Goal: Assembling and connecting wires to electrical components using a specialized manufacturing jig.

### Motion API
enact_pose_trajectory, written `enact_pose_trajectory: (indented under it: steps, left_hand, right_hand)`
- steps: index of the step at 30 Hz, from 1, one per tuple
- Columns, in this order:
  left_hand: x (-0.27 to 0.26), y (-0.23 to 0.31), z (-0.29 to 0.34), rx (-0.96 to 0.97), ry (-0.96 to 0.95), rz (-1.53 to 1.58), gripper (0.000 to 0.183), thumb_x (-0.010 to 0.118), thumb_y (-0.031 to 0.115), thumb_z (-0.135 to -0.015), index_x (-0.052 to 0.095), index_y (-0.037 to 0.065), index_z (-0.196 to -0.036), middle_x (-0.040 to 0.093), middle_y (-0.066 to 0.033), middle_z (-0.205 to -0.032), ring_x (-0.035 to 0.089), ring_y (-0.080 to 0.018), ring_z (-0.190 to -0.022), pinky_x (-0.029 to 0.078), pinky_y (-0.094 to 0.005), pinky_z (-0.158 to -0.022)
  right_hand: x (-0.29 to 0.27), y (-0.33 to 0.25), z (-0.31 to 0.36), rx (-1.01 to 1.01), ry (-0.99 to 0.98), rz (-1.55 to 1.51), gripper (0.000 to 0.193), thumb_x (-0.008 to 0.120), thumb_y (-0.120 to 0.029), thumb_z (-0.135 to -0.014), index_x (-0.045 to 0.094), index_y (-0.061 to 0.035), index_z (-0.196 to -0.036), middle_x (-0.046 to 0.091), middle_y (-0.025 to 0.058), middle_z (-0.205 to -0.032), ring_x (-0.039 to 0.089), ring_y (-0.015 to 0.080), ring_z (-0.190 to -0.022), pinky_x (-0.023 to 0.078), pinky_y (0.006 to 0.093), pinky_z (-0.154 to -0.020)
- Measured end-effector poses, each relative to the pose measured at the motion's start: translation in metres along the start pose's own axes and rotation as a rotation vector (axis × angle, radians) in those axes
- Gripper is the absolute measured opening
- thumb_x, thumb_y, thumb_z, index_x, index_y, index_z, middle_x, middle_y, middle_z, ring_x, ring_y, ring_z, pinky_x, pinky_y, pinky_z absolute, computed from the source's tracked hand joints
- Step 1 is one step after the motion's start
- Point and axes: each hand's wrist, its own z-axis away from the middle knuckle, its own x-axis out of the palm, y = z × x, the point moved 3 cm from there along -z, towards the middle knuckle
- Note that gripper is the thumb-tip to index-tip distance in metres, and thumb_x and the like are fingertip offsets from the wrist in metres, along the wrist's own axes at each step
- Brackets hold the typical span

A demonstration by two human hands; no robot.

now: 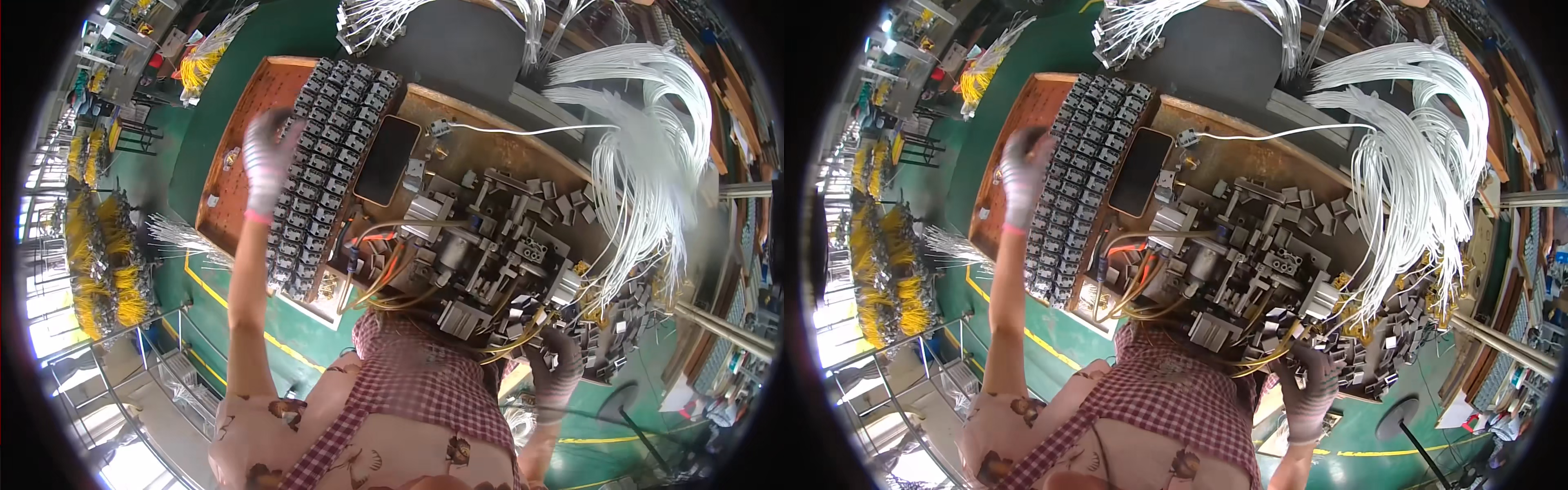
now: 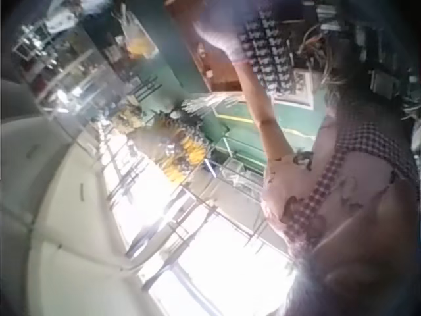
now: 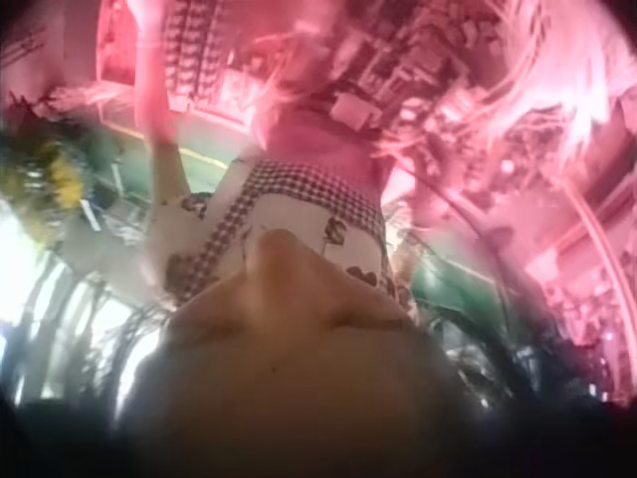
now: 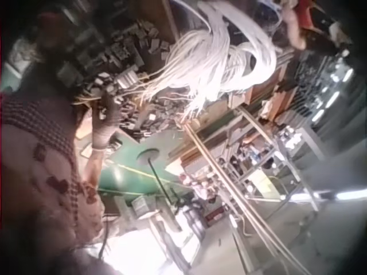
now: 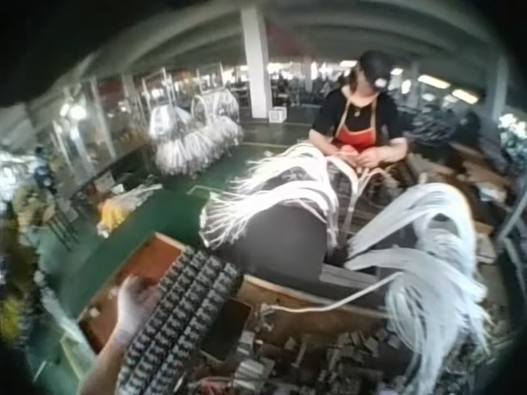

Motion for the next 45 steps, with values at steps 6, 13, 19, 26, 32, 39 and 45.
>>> enact_pose_trajectory:
  steps: [6, 13, 19, 26, 32, 39, 45]
  left_hand:
    - [-0.048, -0.174, 0.059, -0.741, -0.1, 0.607, 0.035, 0.075, 0.018, -0.086, 0.064, -0.001, -0.113, 0.069, -0.0107, -0.099, 0.065, -0.0188, -0.08, 0.054, -0.0278, -0.074]
    - [-0.061, -0.157, 0.08, -0.452, 0.035, 0.619, 0.041, 0.066, 0.009, -0.089, 0.057, 0.003, -0.129, 0.067, -0.0054, -0.102, 0.065, -0.0144, -0.085, 0.056, -0.0282, -0.078]
    - [-0.015, 0.081, 0.109, -0.093, -0.36, 0.827, 0.067, 0.078, 0.037, -0.084, 0.049, 0.005, -0.136, 0.06, -0.0082, -0.122, 0.06, -0.0199, -0.107, 0.051, -0.0354, -0.093]
    - [0.097, 0.183, 0.193, 0.081, -1.141, 0.863, 0.09, 0.084, 0.034, -0.074, 0.039, 0.012, -0.149, 0.048, -0.0089, -0.147, 0.055, -0.0242, -0.124, 0.049, -0.0394, -0.099]
    - [0.093, 0.213, 0.198, 0.426, -1.0, 0.647, 0.101, 0.085, 0.025, -0.073, 0.026, 0.012, -0.155, 0.053, -0.0134, -0.141, 0.061, -0.0284, -0.118, 0.053, -0.0403, -0.092]
    - [0.094, 0.183, 0.224, 0.059, -1.066, 0.805, 0.083, 0.083, 0.03, -0.078, 0.041, 0.006, -0.145, 0.065, -0.0111, -0.121, 0.068, -0.0228, -0.099, 0.056, -0.0337, -0.076]
    - [0.099, 0.179, 0.221, 0.124, -0.981, 0.775, 0.093, 0.084, 0.036, -0.077, 0.034, 0.002, -0.147, 0.063, -0.0135, -0.125, 0.064, -0.023, -0.111, 0.052, -0.0358, -0.093]
  right_hand:
    - [-0.005, 0.006, 0.0, 0.398, 0.06, -0.667, 0.033, 0.071, -0.008, -0.088, 0.056, -0.0024, -0.117, 0.07, 0.0105, -0.1, 0.067, 0.0176, -0.089, 0.054, 0.0291, -0.078]
    - [0.009, -0.007, -0.016, 0.062, -0.037, -1.152, 0.044, 0.079, 0.0, -0.077, 0.051, 0.0008, -0.111, 0.067, 0.0204, -0.096, 0.07, 0.0318, -0.086, 0.059, 0.0405, -0.074]
    - [0.036, -0.05, -0.045, -0.029, -0.078, -0.624, 0.056, 0.082, 0.003, -0.067, 0.055, -0.0054, -0.116, 0.058, 0.009, -0.115, 0.058, 0.0198, -0.103, 0.047, 0.0341, -0.093]
    - [0.028, -0.053, -0.056, -0.253, 0.002, -0.471, 0.055, 0.087, -0.015, -0.066, 0.062, -0.0117, -0.115, 0.057, 0.0094, -0.11, 0.051, 0.0289, -0.111, 0.043, 0.0409, -0.093]
    - [0.033, -0.035, -0.055, -0.261, 0.015, -0.52, 0.052, 0.088, -0.02, -0.069, 0.063, -0.0117, -0.113, 0.055, 0.0032, -0.112, 0.048, 0.0212, -0.111, 0.039, 0.036, -0.097]
    - [0.047, -0.028, -0.056, -0.253, -0.19, -0.73, 0.054, 0.087, -0.026, -0.073, 0.059, -0.0101, -0.117, 0.052, 0.0031, -0.112, 0.054, 0.0161, -0.098, 0.048, 0.0277, -0.079]
    - [0.052, -0.027, -0.064, -0.126, -0.261, -0.615, 0.05, 0.088, -0.012, -0.07, 0.059, -0.0095, -0.111, 0.055, 0.0018, -0.102, 0.059, 0.0133, -0.085, 0.049, 0.0282, -0.071]
